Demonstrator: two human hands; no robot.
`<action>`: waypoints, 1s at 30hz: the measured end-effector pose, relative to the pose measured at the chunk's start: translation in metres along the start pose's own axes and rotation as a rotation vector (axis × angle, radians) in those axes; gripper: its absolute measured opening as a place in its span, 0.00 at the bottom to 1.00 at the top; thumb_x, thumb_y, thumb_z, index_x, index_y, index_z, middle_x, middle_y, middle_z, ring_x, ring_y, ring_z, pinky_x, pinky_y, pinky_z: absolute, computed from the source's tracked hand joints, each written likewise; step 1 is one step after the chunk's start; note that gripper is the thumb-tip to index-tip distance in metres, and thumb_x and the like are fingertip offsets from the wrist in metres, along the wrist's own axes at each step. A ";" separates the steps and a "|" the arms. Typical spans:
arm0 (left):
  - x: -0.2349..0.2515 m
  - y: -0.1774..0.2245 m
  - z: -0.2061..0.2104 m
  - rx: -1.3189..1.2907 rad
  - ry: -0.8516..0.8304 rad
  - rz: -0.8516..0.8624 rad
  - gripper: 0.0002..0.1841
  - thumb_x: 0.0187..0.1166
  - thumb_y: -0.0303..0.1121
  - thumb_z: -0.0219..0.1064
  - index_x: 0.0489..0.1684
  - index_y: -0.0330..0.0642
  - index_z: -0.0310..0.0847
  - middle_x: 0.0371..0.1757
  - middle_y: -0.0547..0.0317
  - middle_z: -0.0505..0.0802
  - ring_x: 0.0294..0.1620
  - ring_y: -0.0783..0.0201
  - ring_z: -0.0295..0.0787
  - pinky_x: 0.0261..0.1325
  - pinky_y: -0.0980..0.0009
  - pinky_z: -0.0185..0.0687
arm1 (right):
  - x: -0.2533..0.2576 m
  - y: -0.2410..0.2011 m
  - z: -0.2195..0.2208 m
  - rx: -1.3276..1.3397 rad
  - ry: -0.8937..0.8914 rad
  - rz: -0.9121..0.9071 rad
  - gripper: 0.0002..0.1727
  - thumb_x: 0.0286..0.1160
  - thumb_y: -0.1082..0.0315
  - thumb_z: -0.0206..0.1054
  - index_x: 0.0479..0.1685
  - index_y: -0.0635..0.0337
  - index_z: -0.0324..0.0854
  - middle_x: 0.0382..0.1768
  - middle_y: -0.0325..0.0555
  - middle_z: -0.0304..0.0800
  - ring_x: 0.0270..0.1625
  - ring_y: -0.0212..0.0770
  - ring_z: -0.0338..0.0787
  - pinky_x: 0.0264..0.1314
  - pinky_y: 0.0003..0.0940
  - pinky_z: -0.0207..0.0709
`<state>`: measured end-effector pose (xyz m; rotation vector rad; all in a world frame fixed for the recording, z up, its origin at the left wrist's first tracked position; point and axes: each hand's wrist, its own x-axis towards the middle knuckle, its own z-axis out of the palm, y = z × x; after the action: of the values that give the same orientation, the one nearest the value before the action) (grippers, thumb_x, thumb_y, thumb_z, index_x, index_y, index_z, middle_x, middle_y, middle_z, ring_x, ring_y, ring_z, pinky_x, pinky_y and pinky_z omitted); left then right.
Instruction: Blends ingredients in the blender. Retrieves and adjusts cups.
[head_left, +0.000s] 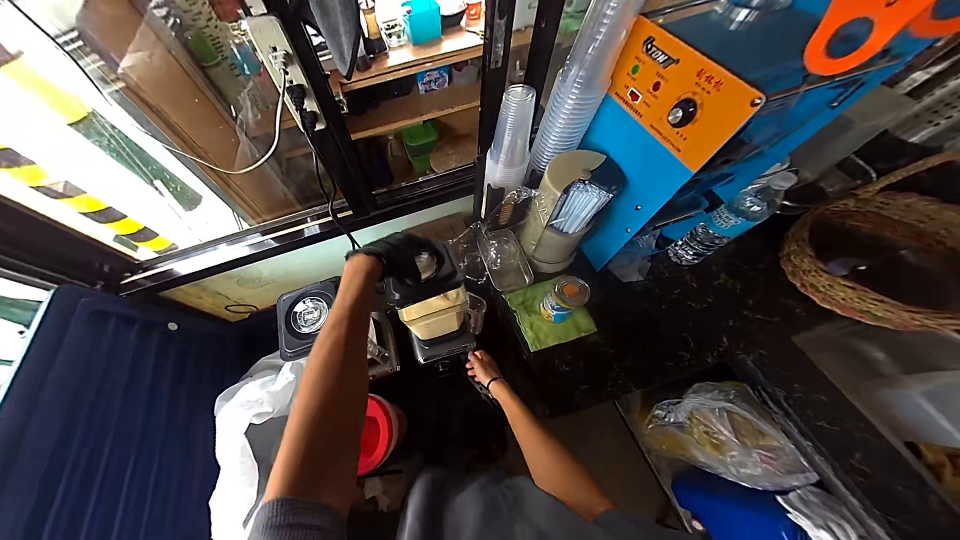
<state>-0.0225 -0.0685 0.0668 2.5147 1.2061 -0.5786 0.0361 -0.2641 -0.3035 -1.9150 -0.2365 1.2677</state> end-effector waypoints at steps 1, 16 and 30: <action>0.007 -0.009 0.003 0.002 0.047 -0.078 0.15 0.80 0.29 0.67 0.63 0.35 0.83 0.63 0.32 0.88 0.67 0.32 0.83 0.65 0.33 0.73 | 0.001 -0.003 0.008 0.032 -0.005 0.028 0.26 0.96 0.57 0.46 0.81 0.68 0.64 0.65 0.65 0.85 0.61 0.54 0.90 0.64 0.49 0.81; 0.032 -0.005 0.063 -0.100 0.144 0.545 0.28 0.66 0.33 0.80 0.69 0.41 0.84 0.68 0.39 0.88 0.72 0.40 0.82 0.75 0.40 0.71 | -0.051 -0.090 -0.040 -0.003 0.243 -0.953 0.37 0.65 0.53 0.76 0.67 0.76 0.76 0.63 0.65 0.86 0.69 0.51 0.85 0.75 0.45 0.78; -0.039 -0.026 0.046 -0.478 0.392 0.272 0.06 0.68 0.21 0.72 0.39 0.28 0.88 0.40 0.40 0.92 0.44 0.48 0.87 0.52 0.48 0.80 | -0.068 -0.154 -0.023 0.381 0.338 -1.244 0.20 0.50 0.52 0.87 0.22 0.59 0.89 0.21 0.30 0.91 0.26 0.19 0.88 0.35 0.22 0.86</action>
<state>-0.0754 -0.0983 0.0424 2.3603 0.9451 0.2567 0.0639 -0.2119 -0.1440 -1.1927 -0.7821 0.1255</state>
